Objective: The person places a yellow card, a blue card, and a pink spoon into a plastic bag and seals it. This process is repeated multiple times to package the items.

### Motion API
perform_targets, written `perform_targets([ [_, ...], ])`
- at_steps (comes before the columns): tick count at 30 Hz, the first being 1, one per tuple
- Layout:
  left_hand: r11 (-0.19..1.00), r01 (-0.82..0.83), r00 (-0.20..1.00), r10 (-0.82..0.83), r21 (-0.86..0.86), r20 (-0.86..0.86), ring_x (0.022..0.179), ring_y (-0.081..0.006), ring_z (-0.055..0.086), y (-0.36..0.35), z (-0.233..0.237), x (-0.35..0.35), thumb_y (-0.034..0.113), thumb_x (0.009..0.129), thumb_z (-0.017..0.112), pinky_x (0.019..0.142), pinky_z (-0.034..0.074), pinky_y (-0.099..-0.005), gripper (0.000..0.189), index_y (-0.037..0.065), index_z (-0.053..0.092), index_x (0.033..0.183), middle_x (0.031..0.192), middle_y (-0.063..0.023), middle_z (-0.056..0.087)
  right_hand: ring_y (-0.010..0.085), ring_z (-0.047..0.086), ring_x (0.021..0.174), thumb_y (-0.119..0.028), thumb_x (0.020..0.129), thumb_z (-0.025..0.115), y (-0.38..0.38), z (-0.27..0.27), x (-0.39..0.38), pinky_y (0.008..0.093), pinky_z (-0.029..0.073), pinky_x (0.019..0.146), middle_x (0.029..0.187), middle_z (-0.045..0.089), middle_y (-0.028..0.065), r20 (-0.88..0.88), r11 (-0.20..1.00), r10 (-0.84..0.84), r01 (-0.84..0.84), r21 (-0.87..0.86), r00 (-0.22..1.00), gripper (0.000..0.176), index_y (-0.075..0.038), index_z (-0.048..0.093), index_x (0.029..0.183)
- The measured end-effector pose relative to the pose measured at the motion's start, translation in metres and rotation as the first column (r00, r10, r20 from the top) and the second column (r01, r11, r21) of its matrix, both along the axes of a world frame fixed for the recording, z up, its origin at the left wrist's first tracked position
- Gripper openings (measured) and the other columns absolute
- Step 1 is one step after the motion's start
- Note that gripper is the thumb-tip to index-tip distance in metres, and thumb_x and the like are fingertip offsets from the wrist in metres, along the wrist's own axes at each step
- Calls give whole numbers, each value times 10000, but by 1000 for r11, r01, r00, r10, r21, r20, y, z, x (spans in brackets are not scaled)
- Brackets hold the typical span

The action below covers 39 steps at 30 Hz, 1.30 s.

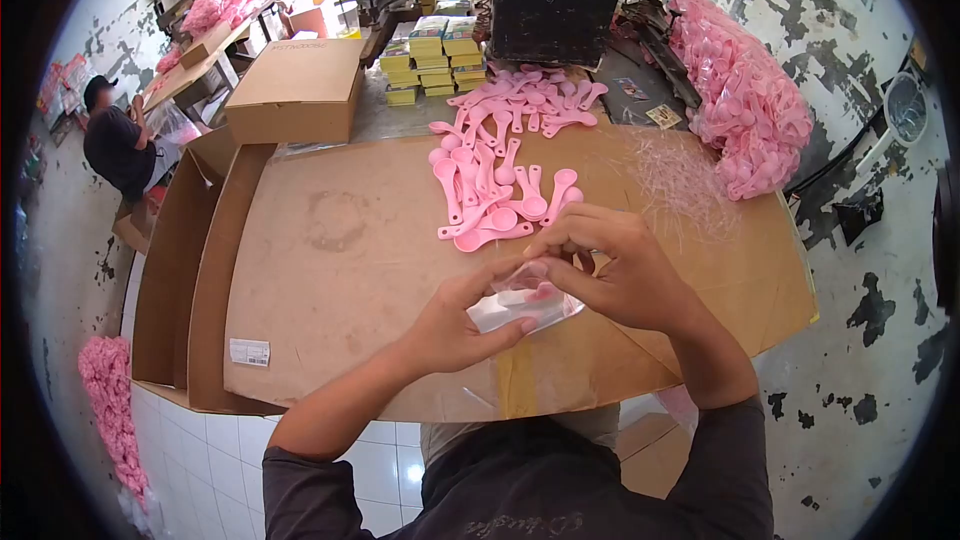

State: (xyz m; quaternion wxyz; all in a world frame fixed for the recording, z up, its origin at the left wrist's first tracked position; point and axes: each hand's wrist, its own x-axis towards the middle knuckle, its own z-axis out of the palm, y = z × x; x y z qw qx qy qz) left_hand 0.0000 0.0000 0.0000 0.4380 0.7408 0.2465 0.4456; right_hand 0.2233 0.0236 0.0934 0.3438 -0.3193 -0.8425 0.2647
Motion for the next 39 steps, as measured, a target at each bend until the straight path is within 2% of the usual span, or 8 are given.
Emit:
perform_targets([
  [8, 954, -87, 991, 112, -286, 74, 935, -120, 728, -7, 2, 7, 29, 990, 646, 807, 566, -263, 441, -4, 521, 1412, 1002, -82, 782, 192, 646, 815, -1, 834, 736, 5, -12, -7, 324, 490, 657, 941, 648, 75, -276, 910, -202, 284, 302, 940, 160, -59, 701, 979],
  [17, 953, -291, 934, 302, 83, -192, 650, -190, 734, -4, -9, 4, 93, 886, 749, 575, 561, -301, 576, -23, 515, 1399, 856, -122, 762, 243, 628, 939, -135, 757, 742, 0, -30, -27, 355, 469, 837, 985, 652, 54, 284, 669, -253, -45, 742, 925, 235, -47, 699, 970],
  [26, 953, -282, 902, 304, 115, -306, 596, -226, 709, -10, -7, 5, 133, 902, 739, 547, 550, -320, 572, 25, 518, 1419, 854, -121, 764, 249, 612, 876, -114, 744, 709, 14, -35, -24, 370, 467, 746, 877, 596, 70, 320, 697, -285, -34, 716, 904, 164, -52, 649, 884],
  [30, 972, -210, 939, 170, -109, -300, 840, -143, 758, -8, 14, -1, 73, 929, 720, 716, 594, -276, 458, -32, 569, 1348, 929, -114, 788, 175, 577, 796, -112, 876, 630, 32, -23, 2, 349, 457, 680, 801, 556, 72, 0, 904, -274, 257, 343, 962, 55, -65, 601, 881],
  [33, 943, -160, 980, 116, -291, -164, 933, -145, 745, -3, -2, -2, 71, 961, 697, 815, 588, -274, 348, -42, 607, 1277, 966, -123, 782, 85, 558, 641, -142, 984, 589, 47, -6, 79, 283, 446, 559, 727, 566, 26, -205, 858, -80, -37, -512, 975, 121, -47, 581, 911],
  [36, 882, -87, 995, 99, -462, 1, 996, -164, 734, 1, -6, -3, 64, 978, 681, 866, 580, -281, 237, -55, 636, 1178, 1003, -142, 770, 91, 528, 639, -104, 984, 562, 72, -24, 177, 259, 425, 575, 732, 556, 12, -436, 804, -220, -92, -588, 873, 85, -37, 580, 1034],
  [38, 854, -30, 991, 94, -519, 98, 1012, -173, 730, 1, -4, -4, 54, 979, 678, 876, 580, -284, 182, -61, 645, 1116, 1028, -154, 761, 193, 589, 809, -46, 936, 567, 104, -62, 238, 335, 461, 758, 869, 604, 81, -127, 872, -442, 393, -291, 888, 208, -21, 574, 1142],
  [39, 858, -21, 988, 96, -514, 120, 977, -149, 724, 1, -4, -3, 67, 980, 683, 835, 572, -265, 172, -64, 662, 1089, 1006, -138, 762, 244, 620, 894, -18, 912, 569, 108, -86, 260, 373, 479, 849, 938, 628, 115, 302, 681, -725, 576, 453, 619, 284, -12, 571, 1196],
])
